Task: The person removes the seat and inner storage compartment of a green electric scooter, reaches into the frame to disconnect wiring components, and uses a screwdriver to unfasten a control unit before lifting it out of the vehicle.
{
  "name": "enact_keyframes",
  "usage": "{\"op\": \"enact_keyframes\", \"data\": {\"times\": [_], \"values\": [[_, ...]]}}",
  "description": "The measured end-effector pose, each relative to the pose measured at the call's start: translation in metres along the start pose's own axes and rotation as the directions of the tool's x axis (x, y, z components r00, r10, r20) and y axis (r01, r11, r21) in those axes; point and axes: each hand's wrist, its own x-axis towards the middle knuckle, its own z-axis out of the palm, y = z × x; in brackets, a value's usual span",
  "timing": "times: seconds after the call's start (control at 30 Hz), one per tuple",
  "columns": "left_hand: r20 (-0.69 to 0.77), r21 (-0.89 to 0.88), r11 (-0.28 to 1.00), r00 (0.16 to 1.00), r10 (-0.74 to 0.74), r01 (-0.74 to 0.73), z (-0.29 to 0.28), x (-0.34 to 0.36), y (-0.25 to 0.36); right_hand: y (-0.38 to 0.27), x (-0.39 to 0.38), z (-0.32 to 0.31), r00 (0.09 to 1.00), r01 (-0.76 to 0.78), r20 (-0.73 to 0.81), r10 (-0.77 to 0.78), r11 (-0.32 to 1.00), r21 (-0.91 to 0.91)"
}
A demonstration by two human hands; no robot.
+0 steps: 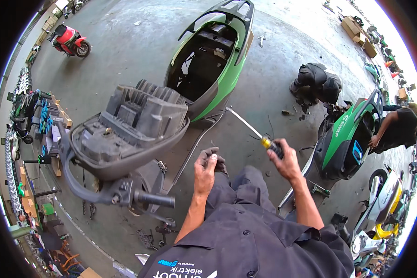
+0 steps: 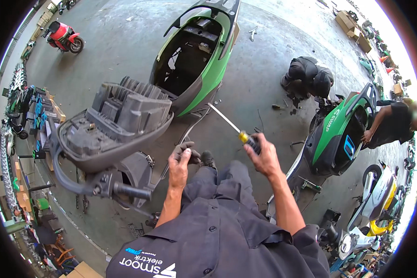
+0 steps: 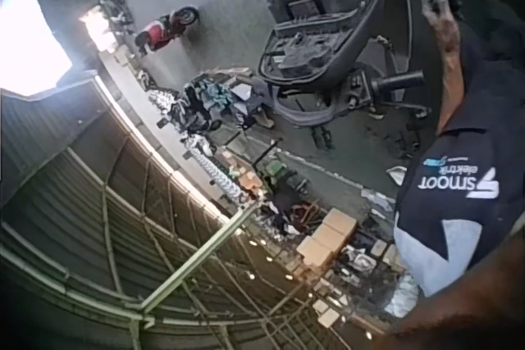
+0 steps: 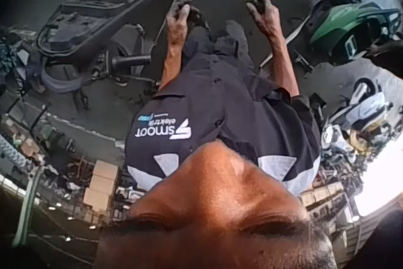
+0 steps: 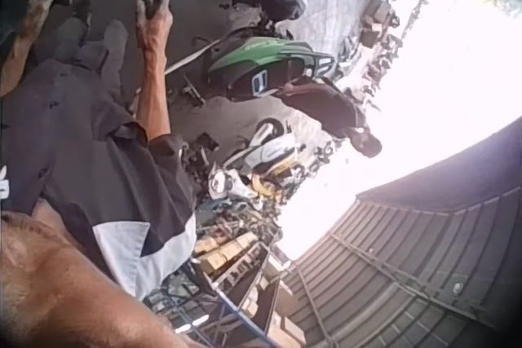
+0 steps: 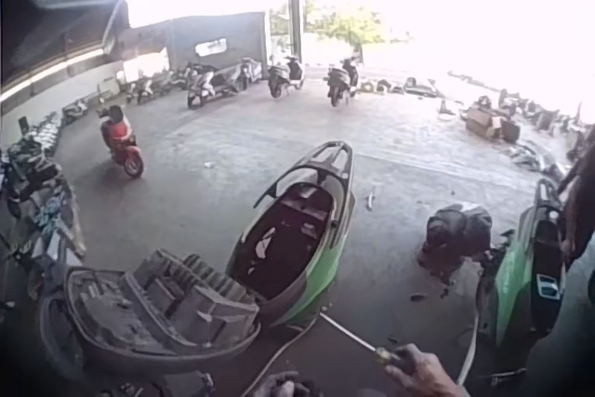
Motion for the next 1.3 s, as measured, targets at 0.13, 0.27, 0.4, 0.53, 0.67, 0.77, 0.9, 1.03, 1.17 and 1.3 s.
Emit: {"op": "enact_keyframes", "data": {"times": [0.13, 0.27, 0.4, 0.53, 0.67, 0.77, 0.9, 1.03, 1.17, 1.3], "values": [[-0.123, 0.006, 0.999, 0.992, 0.032, -0.032, 0.005, 0.054, 0.019, -0.016, 0.104, -0.024, 1.000, 0.005, -0.028, -0.004, 1.000, 0.018], [-0.263, 0.016, 0.999, 0.963, 0.054, -0.052, -0.002, 0.103, 0.016, -0.021, 0.216, -0.039, 0.995, -0.032, 0.091, 0.040, 0.995, -0.091], [-0.451, 0.188, 0.979, 0.892, 0.009, 0.085, -0.005, 0.156, 0.004, -0.018, 0.336, -0.041, 0.933, 0.357, 0.183, -0.310, 0.855, -0.376], [-0.504, 0.344, 0.915, 0.864, -0.010, 0.211, 0.002, 0.204, 0.004, -0.018, 0.435, -0.043, 0.861, 0.463, 0.457, -0.225, 0.719, -0.519], [-0.453, 0.104, 0.954, 0.867, -0.206, 0.281, 0.011, 0.238, 0.009, -0.022, 0.482, -0.030, 0.770, 0.568, 0.621, -0.147, 0.601, -0.562], [-0.401, 0.445, 0.833, 0.905, -0.144, 0.330, 0.017, 0.255, 0.010, -0.024, 0.486, -0.018, 0.756, 0.570, 0.644, -0.119, 0.603, -0.558], [-0.476, 0.345, 0.879, 0.869, -0.139, 0.329, 0.022, 0.277, 0.016, -0.026, 0.476, -0.007, 0.789, 0.469, 0.614, -0.010, 0.655, -0.592], [-0.429, 0.166, 0.914, 0.862, -0.271, 0.370, 0.018, 0.285, 0.027, -0.026, 0.467, 0.003, 0.828, 0.395, 0.561, 0.000, 0.711, -0.582], [-0.414, 0.219, 0.914, 0.881, -0.230, 0.342, 0.001, 0.284, 0.036, -0.028, 0.460, 0.011, 0.840, 0.344, 0.542, 0.035, 0.737, -0.582], [-0.449, 0.146, 0.931, 0.861, -0.239, 0.334, -0.016, 0.278, 0.035, -0.033, 0.457, 0.021, 0.854, 0.314, 0.516, 0.060, 0.732, -0.604]]}}
